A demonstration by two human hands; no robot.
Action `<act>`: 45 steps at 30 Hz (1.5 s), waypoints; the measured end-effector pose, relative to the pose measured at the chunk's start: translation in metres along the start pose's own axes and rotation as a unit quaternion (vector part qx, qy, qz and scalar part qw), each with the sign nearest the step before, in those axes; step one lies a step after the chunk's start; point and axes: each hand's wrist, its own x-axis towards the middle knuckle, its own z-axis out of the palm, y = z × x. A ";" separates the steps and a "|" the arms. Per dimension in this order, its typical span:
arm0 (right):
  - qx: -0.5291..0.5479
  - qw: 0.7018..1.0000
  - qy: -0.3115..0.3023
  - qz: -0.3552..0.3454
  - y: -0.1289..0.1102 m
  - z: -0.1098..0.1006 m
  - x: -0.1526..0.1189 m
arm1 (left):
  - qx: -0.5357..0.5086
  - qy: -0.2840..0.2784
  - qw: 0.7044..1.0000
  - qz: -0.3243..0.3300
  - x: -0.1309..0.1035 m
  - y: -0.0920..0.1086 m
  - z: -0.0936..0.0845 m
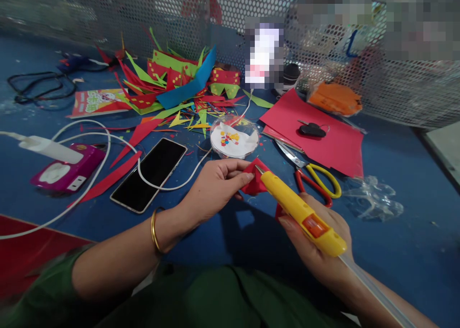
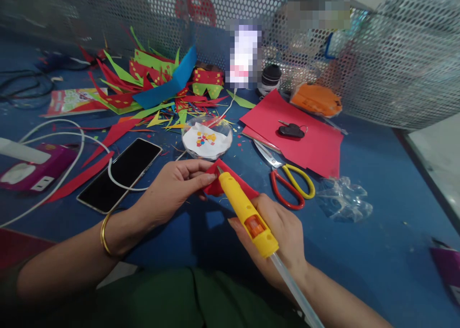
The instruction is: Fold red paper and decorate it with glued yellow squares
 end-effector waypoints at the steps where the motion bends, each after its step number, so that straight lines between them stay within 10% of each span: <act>1: -0.001 1.000 0.002 0.000 0.000 0.000 0.000 | 0.001 -0.001 1.000 0.001 0.000 0.000 0.000; 45: -0.016 1.000 -0.004 -0.023 -0.004 -0.002 0.001 | -0.024 0.008 1.000 -0.006 0.000 0.000 0.001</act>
